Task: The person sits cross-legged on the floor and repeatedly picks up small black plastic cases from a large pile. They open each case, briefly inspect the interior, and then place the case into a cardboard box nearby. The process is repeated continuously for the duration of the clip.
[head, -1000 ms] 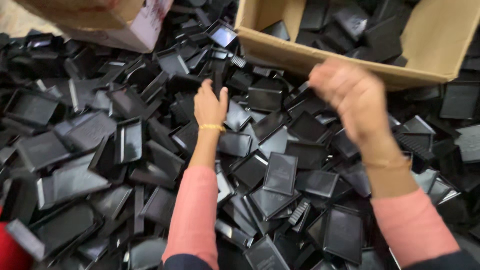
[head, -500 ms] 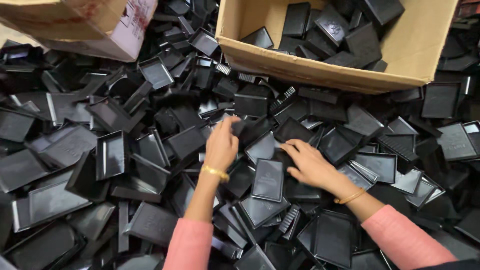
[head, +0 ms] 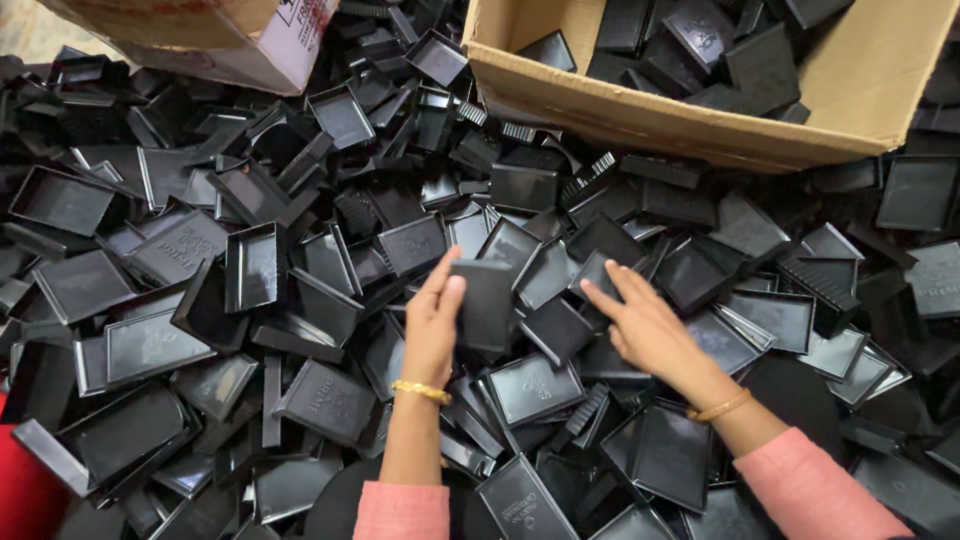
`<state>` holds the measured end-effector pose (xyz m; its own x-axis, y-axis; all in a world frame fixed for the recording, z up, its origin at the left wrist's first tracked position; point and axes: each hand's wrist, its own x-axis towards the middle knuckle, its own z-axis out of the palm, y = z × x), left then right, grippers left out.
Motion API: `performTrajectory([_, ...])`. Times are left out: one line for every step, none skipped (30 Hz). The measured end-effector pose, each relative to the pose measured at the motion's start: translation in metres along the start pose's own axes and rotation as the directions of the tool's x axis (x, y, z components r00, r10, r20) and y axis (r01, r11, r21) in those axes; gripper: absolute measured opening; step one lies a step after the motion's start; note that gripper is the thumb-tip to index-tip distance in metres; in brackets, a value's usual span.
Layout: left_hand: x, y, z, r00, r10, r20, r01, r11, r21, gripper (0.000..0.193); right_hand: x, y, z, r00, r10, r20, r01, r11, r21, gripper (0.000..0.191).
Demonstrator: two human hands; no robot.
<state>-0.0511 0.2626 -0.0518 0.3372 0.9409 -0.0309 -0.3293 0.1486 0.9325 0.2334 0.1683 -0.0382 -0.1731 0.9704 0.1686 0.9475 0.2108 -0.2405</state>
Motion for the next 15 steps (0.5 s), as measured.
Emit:
performTrajectory([0.001, -0.003, 0.0, 0.993, 0.036, 0.11, -0.061, 0.971, 0.232, 0.044, -0.002, 0.001, 0.002, 0.998, 0.059, 0.005, -0.059, 0.998, 0.007, 0.081])
performTrajectory([0.002, -0.006, 0.002, 0.973, 0.047, 0.227, -0.145, 0.886, 0.441, 0.041, -0.002, 0.003, 0.004, 0.993, 0.119, 0.008, -0.119, 0.993, 0.012, 0.081])
performTrajectory([0.005, -0.009, 0.005, 0.966, 0.07, 0.249, -0.202, 0.805, 0.558, 0.039, -0.001, 0.006, 0.005, 0.985, 0.171, 0.034, -0.171, 0.985, 0.0, 0.081])
performTrajectory([0.009, -0.013, 0.013, 0.957, 0.091, 0.274, -0.257, 0.705, 0.661, 0.036, 0.001, 0.007, 0.007, 0.973, 0.224, 0.057, -0.223, 0.975, -0.015, 0.081])
performTrajectory([0.014, -0.017, 0.022, 0.948, 0.107, 0.3, -0.303, 0.589, 0.749, 0.034, 0.004, 0.009, 0.007, 0.958, 0.275, 0.083, -0.274, 0.961, -0.029, 0.081])
performTrajectory([0.023, -0.021, 0.031, 0.929, 0.276, 0.246, -0.354, 0.472, 0.807, 0.041, 0.007, 0.009, 0.007, 0.942, 0.313, 0.122, -0.309, 0.95, -0.044, 0.081])
performTrajectory([0.035, -0.025, 0.04, 0.872, 0.444, 0.207, -0.379, 0.344, 0.859, 0.049, 0.01, 0.009, 0.006, 0.924, 0.347, 0.158, -0.342, 0.938, -0.061, 0.082])
performTrajectory([0.046, -0.026, 0.044, 0.779, 0.599, 0.185, -0.375, 0.21, 0.903, 0.056, 0.013, 0.007, 0.004, 0.904, 0.381, 0.194, -0.373, 0.924, -0.081, 0.082])
performTrajectory([0.056, -0.026, 0.044, 0.88, 0.467, 0.089, -0.241, 0.277, 0.93, 0.061, 0.015, 0.005, 0.001, 0.887, 0.409, 0.214, -0.4, 0.913, -0.084, 0.082])
performTrajectory([0.065, -0.024, 0.043, 0.948, 0.319, -0.01, -0.099, 0.322, 0.941, 0.067, 0.016, 0.002, -0.005, 0.869, 0.437, 0.231, -0.429, 0.899, -0.088, 0.082])
performTrajectory([0.071, -0.022, 0.043, 0.98, 0.165, -0.108, 0.045, 0.345, 0.938, 0.073, 0.015, -0.002, -0.011, 0.85, 0.466, 0.244, -0.458, 0.884, -0.094, 0.082])
performTrajectory([0.071, -0.025, 0.042, 0.989, 0.14, -0.049, -0.006, 0.371, 0.929, 0.061, 0.014, -0.005, -0.019, 0.874, 0.45, 0.182, -0.456, 0.89, -0.011, 0.084])
performTrajectory([0.069, -0.029, 0.04, 0.993, 0.119, 0.01, -0.057, 0.397, 0.916, 0.05, 0.011, -0.01, -0.029, 0.893, 0.435, 0.116, -0.444, 0.893, 0.073, 0.087])
performTrajectory([0.065, -0.031, 0.038, 0.993, 0.098, 0.067, -0.103, 0.422, 0.901, 0.041, 0.01, -0.015, -0.037, 0.906, 0.421, 0.051, -0.423, 0.892, 0.158, 0.089])
performTrajectory([0.058, -0.035, 0.038, 0.988, 0.143, 0.054, -0.12, 0.511, 0.851, 0.037, 0.009, -0.022, -0.045, 0.907, 0.418, 0.045, -0.41, 0.856, 0.314, 0.087])
